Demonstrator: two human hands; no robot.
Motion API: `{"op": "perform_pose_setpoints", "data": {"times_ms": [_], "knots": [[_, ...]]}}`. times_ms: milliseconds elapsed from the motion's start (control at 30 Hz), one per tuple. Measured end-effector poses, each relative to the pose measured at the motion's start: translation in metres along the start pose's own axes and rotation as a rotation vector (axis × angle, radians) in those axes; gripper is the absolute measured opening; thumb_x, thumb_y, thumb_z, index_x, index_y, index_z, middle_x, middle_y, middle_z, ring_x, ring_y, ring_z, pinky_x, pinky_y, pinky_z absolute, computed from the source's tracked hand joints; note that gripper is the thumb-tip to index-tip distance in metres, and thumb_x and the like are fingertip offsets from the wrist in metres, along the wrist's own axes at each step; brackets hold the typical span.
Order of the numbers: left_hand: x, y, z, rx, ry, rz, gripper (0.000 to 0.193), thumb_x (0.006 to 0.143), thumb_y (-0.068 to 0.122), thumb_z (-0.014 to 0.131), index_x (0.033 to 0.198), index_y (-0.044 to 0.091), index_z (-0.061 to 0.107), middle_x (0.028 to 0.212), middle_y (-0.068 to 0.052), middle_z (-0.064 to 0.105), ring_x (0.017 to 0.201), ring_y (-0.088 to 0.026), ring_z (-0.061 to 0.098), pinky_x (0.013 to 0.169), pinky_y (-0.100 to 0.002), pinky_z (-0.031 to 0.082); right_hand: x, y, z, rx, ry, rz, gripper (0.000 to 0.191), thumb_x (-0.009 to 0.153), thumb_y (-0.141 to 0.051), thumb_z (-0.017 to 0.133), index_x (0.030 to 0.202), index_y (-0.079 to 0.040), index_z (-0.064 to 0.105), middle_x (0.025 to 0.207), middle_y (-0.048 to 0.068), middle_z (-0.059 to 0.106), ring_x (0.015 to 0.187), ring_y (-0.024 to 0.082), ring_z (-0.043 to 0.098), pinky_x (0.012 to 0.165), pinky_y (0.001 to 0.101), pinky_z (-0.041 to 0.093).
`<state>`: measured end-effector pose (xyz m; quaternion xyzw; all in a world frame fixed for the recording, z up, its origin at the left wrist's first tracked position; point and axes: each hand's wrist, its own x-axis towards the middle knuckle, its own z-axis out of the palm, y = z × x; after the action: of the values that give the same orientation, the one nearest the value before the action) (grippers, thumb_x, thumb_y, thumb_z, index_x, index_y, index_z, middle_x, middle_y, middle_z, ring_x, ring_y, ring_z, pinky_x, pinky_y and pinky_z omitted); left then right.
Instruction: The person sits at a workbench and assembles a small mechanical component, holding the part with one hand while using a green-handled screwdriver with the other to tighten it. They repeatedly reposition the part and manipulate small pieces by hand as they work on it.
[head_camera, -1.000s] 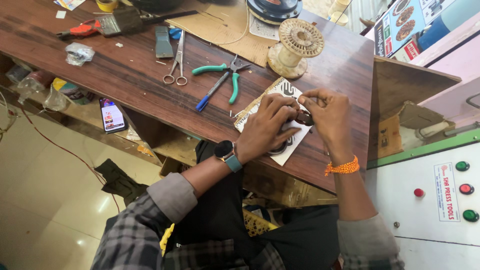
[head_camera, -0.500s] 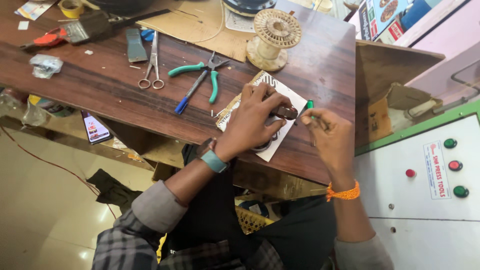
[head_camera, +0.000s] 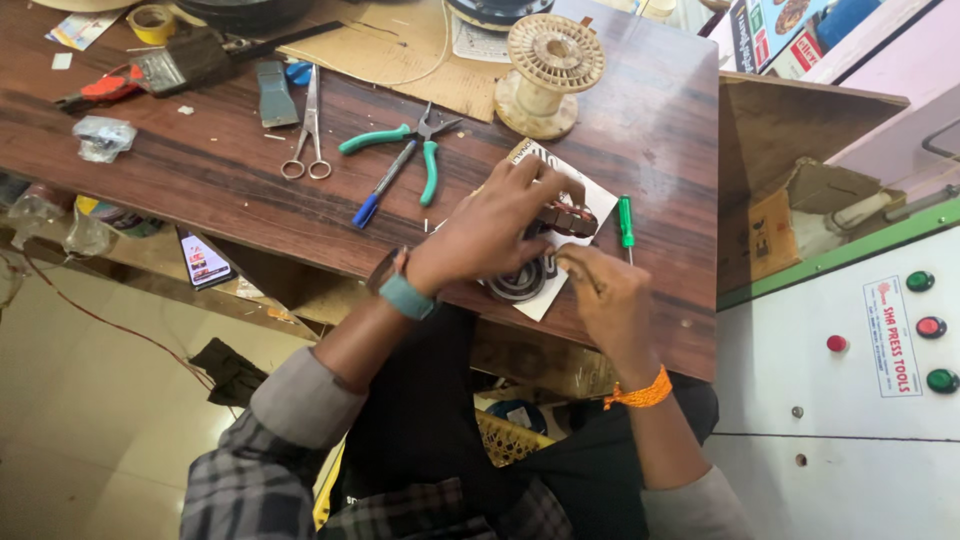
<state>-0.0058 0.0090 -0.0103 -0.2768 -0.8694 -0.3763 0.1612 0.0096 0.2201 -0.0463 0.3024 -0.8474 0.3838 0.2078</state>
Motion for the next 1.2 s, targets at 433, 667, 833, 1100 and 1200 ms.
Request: {"op": "perform_pose_setpoints", "data": {"times_ms": [433,667,833,1100,1200], "knots": [[-0.025,-0.022,0.014,0.061,0.309,0.285,0.026,0.086,0.021,0.084,0.099,0.011,0.064,0.131,-0.004,0.06,0.121,-0.029,0.059,0.103,-0.044,0.053,0.006,-0.011,-0.008,0.053,0.074,0.024,0.012,0.093,-0.002,0.075,0.105,-0.004,0.077,0.085,0.002,0.074,0.065,0.009,0.057,0.058,0.0264,0.044],[-0.028,-0.02,0.015,-0.017,0.414,0.296,0.024,0.086,0.008,0.079,0.104,0.005,0.063,0.125,-0.005,0.065,0.117,-0.029,0.063,0.101,-0.043,0.054,0.043,-0.02,-0.008,0.133,0.06,0.251,0.011,0.093,-0.009,0.081,0.101,-0.002,0.077,0.067,-0.008,0.036,0.061,0.003,0.031,0.051,0.0261,0.024],[-0.033,-0.021,0.012,0.03,0.425,0.288,0.022,0.086,0.008,0.079,0.103,0.006,0.065,0.125,-0.005,0.066,0.114,-0.029,0.063,0.099,-0.042,0.055,0.062,-0.03,-0.004,0.059,0.014,0.27,0.013,0.092,-0.013,0.081,0.099,-0.003,0.078,0.061,-0.007,0.037,0.057,0.003,0.034,0.049,0.0266,0.026],[-0.036,-0.022,0.016,0.066,0.38,0.149,0.029,0.093,0.016,0.078,0.113,0.009,0.059,0.124,-0.002,0.066,0.121,-0.027,0.063,0.091,-0.039,0.057,0.086,-0.02,0.005,-0.057,-0.061,0.314,0.013,0.089,-0.013,0.08,0.097,-0.003,0.079,0.057,-0.007,0.042,0.054,0.004,0.037,0.047,0.0283,0.028],[-0.035,-0.015,0.017,0.099,0.357,0.148,0.056,0.08,0.035,0.084,0.123,0.01,0.059,0.121,-0.009,0.059,0.112,-0.034,0.056,0.078,-0.041,0.056,0.087,-0.011,0.002,-0.054,-0.08,0.394,0.014,0.09,-0.014,0.079,0.098,-0.002,0.079,0.056,-0.007,0.043,0.053,0.004,0.037,0.046,0.0279,0.028]]}}
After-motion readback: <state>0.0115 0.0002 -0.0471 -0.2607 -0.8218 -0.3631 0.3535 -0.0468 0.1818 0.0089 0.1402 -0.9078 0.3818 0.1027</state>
